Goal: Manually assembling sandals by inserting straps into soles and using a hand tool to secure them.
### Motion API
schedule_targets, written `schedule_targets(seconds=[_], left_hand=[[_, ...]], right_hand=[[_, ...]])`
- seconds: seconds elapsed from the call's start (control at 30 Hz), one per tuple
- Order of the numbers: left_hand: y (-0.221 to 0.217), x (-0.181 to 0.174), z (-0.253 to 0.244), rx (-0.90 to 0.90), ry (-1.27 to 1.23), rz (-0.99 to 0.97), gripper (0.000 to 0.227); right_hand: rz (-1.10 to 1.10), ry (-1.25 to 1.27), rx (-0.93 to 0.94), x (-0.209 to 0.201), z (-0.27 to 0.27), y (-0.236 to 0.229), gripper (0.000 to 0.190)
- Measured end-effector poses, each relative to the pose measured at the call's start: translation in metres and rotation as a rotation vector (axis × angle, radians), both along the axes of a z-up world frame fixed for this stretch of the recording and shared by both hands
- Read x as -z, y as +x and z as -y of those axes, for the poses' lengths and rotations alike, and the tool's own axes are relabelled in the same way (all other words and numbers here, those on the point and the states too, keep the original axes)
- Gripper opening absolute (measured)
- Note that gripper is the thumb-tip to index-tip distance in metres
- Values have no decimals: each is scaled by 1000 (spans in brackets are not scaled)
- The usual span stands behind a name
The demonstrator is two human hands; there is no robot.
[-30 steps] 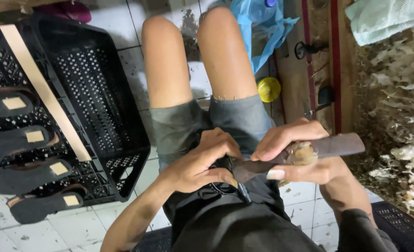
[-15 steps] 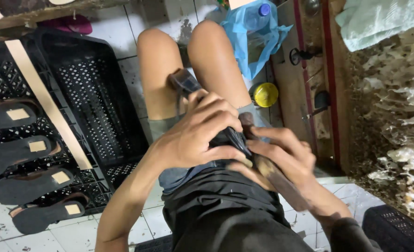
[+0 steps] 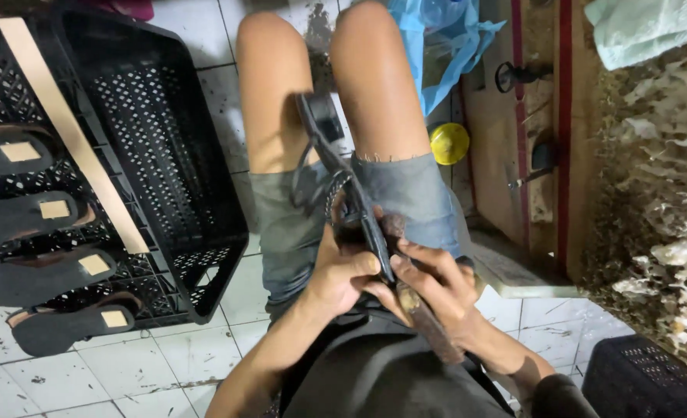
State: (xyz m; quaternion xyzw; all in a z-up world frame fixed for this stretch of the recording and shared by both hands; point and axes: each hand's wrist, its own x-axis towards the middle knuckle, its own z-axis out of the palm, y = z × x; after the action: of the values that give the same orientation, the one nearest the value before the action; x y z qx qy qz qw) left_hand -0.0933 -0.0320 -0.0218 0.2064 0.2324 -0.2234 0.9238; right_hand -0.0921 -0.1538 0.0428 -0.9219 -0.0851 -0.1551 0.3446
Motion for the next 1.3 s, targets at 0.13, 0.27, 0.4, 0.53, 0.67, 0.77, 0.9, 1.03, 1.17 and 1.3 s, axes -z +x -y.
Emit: schedule_targets(seconds=[0.13, 0.27, 0.4, 0.53, 0.67, 0.77, 0.9, 1.03, 1.17, 1.3], left_hand=[[13, 27, -1, -13, 42, 37, 78], [22, 27, -5, 9, -8, 74, 87], [21, 28, -9, 29, -33, 60, 84], [37, 5, -13, 86, -19, 100, 90], [35, 9, -12, 98, -50, 88, 83], [32, 22, -15, 125, -20, 98, 83], [32, 33, -15, 157, 21, 140, 77], [24, 27, -17, 138, -16, 54, 74], [19, 30, -14, 111, -10, -12, 67], [25, 39, -16, 127, 20, 59, 67]], right_hand=[[-259, 247, -52, -15, 22, 13, 23], [-407, 755, -93, 0, 43, 15, 21], [-408, 892, -111, 11, 36, 21, 17], [-438, 987, -170, 17, 37, 24, 16], [-412, 914, -178, 23, 37, 21, 16], [-390, 857, -146, 24, 35, 20, 14], [-395, 961, -61, 26, 34, 31, 13], [-429, 1039, -49, 15, 33, 28, 17], [-358, 881, -178, 28, 36, 21, 13], [-385, 809, -108, 19, 27, 30, 12]])
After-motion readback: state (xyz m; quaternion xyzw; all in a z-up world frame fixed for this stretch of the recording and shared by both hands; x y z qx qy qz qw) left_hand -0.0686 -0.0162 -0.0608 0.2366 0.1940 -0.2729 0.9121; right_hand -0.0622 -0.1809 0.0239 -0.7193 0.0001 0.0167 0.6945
